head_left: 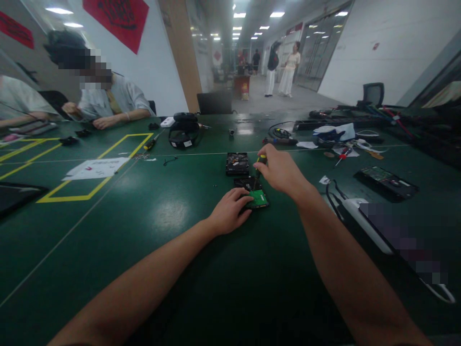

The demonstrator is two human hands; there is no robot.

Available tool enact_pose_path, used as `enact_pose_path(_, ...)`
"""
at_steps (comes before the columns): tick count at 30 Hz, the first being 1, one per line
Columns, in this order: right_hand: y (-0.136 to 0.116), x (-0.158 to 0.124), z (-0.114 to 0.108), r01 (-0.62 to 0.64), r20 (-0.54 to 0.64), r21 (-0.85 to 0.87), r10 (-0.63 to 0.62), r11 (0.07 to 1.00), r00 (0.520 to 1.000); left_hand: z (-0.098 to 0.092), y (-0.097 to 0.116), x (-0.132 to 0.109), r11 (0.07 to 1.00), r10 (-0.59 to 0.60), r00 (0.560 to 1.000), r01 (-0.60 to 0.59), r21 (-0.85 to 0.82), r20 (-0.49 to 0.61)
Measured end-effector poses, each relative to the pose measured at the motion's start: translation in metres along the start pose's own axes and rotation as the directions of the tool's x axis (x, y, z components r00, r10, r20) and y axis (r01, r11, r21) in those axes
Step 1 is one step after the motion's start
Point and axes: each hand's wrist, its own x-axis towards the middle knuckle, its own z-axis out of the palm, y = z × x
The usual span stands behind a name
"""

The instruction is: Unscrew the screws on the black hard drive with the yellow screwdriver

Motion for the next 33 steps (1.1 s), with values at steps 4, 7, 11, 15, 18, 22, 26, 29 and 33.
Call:
enact_pose_path(4, -0.0012, -0.0009, -0.0029, 0.094, 0.042, 0.077, -0.098, 0.993, 0.994, 0.0006, -0.0008, -0.0005, 1.000, -0.005, 1.000, 0.005, -0.008, -0.005)
enact_pose_path(7, -0.0032, -0.0011, -0.0037, 0.147, 0.044, 0.093, -0.151, 0.985, 0.988, -0.0006, -0.0001, -0.0005, 1.000, -0.008, 1.000, 0.008, -0.009, 0.000)
enact_pose_path(11, -0.0011, 0.0006, -0.0018, 0.165, 0.037, 0.096, -0.169, 0.982, 0.985, -0.0008, 0.0003, -0.0004, 1.000, -0.010, 1.000, 0.010, -0.007, 0.000)
enact_pose_path(15, 0.0030, 0.0015, -0.0004, 0.200, 0.028, 0.120, -0.204, 0.973, 0.978, 0.0013, -0.0013, -0.0011, 1.000, -0.010, 1.000, 0.010, -0.009, -0.009)
enact_pose_path(18, 0.0018, 0.0008, -0.0009, 0.177, 0.036, 0.132, -0.184, 0.975, 0.982, 0.0022, -0.0027, -0.0015, 1.000, -0.009, 1.000, 0.009, -0.013, -0.006)
enact_pose_path(22, -0.0022, -0.0004, -0.0032, 0.147, 0.041, 0.141, -0.154, 0.979, 0.987, 0.0013, -0.0026, -0.0014, 1.000, -0.011, 1.000, 0.011, -0.021, -0.003)
enact_pose_path(26, -0.0007, -0.0006, -0.0035, 0.135, 0.054, 0.183, -0.147, 0.974, 0.988, 0.0000, -0.0009, -0.0007, 1.000, -0.004, 1.000, 0.004, -0.015, -0.007)
enact_pose_path(29, 0.0019, -0.0002, -0.0017, 0.062, 0.079, 0.213, -0.081, 0.975, 0.994, -0.0001, -0.0003, -0.0003, 1.000, -0.003, 1.000, 0.003, -0.018, -0.011)
enact_pose_path(33, 0.0026, 0.0006, -0.0004, 0.076, 0.067, 0.170, -0.089, 0.983, 0.994, 0.0009, -0.0009, -0.0005, 1.000, 0.000, 1.000, -0.001, -0.019, -0.018)
